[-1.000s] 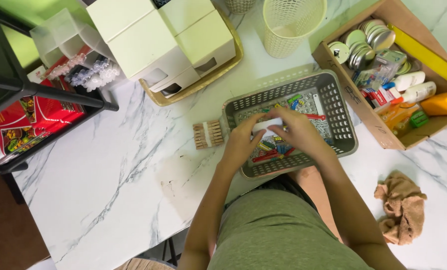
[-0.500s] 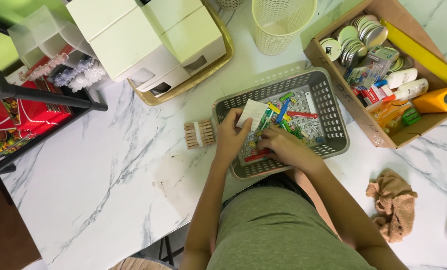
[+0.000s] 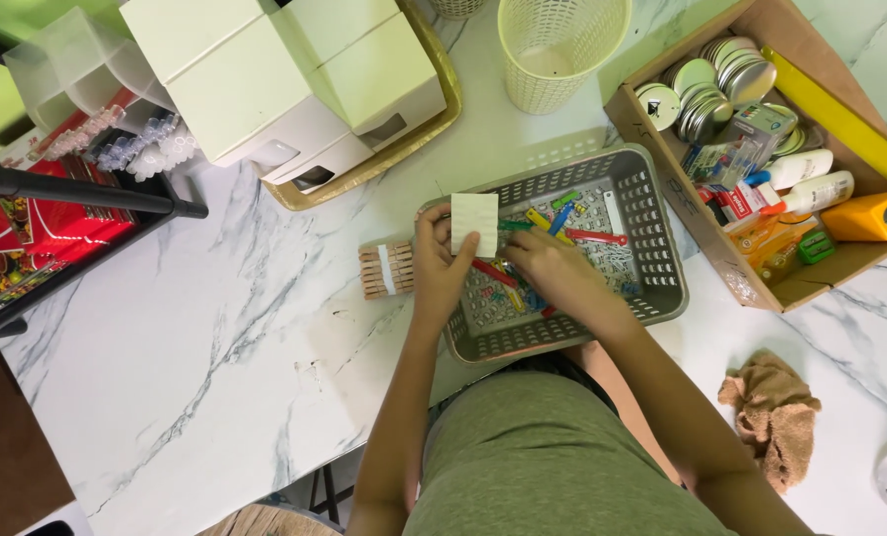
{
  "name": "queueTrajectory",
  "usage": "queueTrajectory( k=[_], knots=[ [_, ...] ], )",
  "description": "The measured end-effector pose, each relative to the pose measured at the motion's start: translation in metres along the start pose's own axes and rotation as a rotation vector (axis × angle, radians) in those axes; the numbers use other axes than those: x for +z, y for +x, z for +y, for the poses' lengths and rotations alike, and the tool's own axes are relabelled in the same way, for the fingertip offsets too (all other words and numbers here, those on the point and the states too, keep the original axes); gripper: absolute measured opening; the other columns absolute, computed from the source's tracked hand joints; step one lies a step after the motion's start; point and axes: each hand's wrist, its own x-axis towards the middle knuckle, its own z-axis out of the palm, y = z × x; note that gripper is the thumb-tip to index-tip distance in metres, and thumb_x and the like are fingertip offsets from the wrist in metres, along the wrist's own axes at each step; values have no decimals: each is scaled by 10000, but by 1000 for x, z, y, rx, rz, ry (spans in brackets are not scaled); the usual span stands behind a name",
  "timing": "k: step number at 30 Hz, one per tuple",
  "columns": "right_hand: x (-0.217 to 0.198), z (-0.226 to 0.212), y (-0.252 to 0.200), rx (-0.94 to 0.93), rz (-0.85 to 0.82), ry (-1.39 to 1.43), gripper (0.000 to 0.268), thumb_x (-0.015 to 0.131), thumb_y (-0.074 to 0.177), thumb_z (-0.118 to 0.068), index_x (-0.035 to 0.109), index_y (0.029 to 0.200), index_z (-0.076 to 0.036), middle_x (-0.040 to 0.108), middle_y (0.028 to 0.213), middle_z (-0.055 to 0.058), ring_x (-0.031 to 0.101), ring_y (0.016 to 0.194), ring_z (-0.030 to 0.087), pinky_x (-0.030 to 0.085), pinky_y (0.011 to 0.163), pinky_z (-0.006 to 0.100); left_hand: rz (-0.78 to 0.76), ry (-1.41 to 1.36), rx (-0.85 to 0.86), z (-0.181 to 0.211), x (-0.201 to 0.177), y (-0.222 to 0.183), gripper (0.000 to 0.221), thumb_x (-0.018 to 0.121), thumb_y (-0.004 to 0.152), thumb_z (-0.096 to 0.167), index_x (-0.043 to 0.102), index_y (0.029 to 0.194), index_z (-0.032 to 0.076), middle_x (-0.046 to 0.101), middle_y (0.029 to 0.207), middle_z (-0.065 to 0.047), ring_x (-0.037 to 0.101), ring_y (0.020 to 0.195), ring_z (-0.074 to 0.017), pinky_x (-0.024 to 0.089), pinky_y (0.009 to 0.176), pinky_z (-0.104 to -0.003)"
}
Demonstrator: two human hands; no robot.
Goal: Organizes small wooden clips and other craft/office supplies into various baskets and containers on a desk.
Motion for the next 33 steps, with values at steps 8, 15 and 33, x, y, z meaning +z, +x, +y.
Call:
queueTrajectory(
  k=[8, 15, 33],
  knots=[
    [30, 11, 4, 91, -41, -91, 144, 683, 825, -41, 679, 966, -8, 643, 1042, 134, 687, 934, 303, 583, 746, 404, 0, 187, 17, 11, 1, -6, 346, 656, 989, -31, 579, 1325, -4, 611, 1208, -101, 606, 1037, -142, 492, 831, -234],
    [10, 17, 0, 391, 161, 553, 235, 734, 812, 23, 703, 1044, 0, 713, 920, 84, 708, 781, 165, 597, 721, 294, 8, 156, 152, 5, 1, -10, 194, 663, 1006, -26, 667, 1198, 3, 603, 1200, -44, 609, 1073, -87, 492, 876, -190],
    [61, 59, -31, 732, 351, 1606, 67, 719, 951, -4, 685, 1008, -16, 723, 965, 97, 706, 865, 140, 582, 800, 261, 15, 212, 75, 24, 14, -18, 378, 625, 962, -81, 692, 1311, 48, 578, 1247, -27, 617, 1024, -73, 540, 770, -190]
  ],
)
